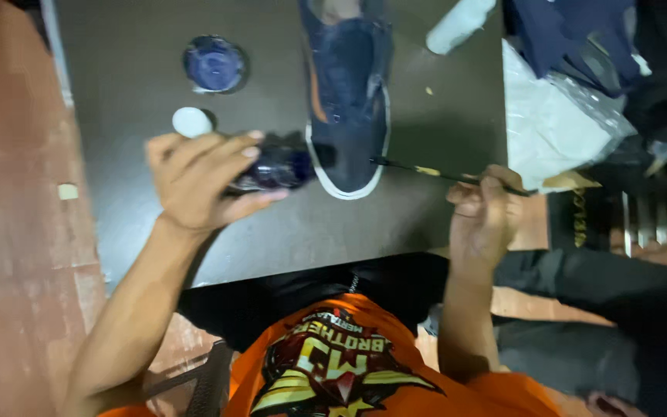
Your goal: The person paints a dark blue sneaker with a dark liquid using a small brush. They repeatedly dip the brush into a small bottle and apply the substance to the shoe's upper, toe, and side panels. The person rotates the shoe to access different areas while seated at a table.
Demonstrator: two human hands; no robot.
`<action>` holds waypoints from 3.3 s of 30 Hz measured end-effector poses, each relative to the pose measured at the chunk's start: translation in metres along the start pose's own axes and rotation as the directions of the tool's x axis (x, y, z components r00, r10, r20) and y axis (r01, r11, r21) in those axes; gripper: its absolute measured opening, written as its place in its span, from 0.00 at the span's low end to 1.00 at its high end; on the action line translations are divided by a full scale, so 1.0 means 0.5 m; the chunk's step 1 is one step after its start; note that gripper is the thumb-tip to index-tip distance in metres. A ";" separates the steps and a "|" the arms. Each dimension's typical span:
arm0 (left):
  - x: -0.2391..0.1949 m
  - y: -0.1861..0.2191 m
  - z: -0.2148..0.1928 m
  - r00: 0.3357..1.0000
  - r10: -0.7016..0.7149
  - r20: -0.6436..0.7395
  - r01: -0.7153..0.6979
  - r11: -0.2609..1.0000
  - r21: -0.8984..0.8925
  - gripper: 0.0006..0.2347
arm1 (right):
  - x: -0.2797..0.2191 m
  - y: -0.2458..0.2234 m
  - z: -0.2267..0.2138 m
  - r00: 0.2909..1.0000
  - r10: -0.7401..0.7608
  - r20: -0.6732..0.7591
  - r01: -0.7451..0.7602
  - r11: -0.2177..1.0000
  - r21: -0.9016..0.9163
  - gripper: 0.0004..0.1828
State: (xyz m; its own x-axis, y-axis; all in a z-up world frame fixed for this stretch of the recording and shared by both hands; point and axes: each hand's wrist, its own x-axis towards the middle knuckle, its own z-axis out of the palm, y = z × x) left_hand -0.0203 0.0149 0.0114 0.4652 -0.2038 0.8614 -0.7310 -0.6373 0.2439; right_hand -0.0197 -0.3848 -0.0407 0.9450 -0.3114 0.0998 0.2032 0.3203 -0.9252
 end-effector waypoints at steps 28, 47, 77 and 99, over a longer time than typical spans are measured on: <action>0.013 0.009 0.003 0.993 0.078 -0.088 -0.065 0.988 0.141 0.20 | 0.098 0.045 0.005 0.992 -0.121 0.021 0.122 0.991 -0.047 0.08; -0.121 0.288 0.204 0.721 -0.570 -0.393 0.501 0.821 -0.273 0.29 | 0.039 0.137 -0.044 0.917 -0.391 0.084 0.394 0.919 -0.018 0.11; -0.084 0.290 0.175 0.759 -0.601 -0.251 0.487 0.779 -0.394 0.21 | -0.044 -0.098 0.189 0.331 -0.574 0.749 0.936 0.301 -0.183 0.05; -0.110 0.294 0.189 0.767 -0.547 -0.336 0.432 0.827 -0.361 0.21 | -0.048 -0.149 0.238 0.236 -0.411 0.881 0.927 0.368 -0.076 0.10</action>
State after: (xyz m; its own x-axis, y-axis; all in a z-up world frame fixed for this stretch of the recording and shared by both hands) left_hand -0.1063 -0.1375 -0.0422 0.5888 0.4422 0.6766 -0.5838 -0.3463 0.7343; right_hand -0.0269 -0.2949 0.0692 0.3647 0.5827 0.7262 0.9310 -0.2392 -0.2756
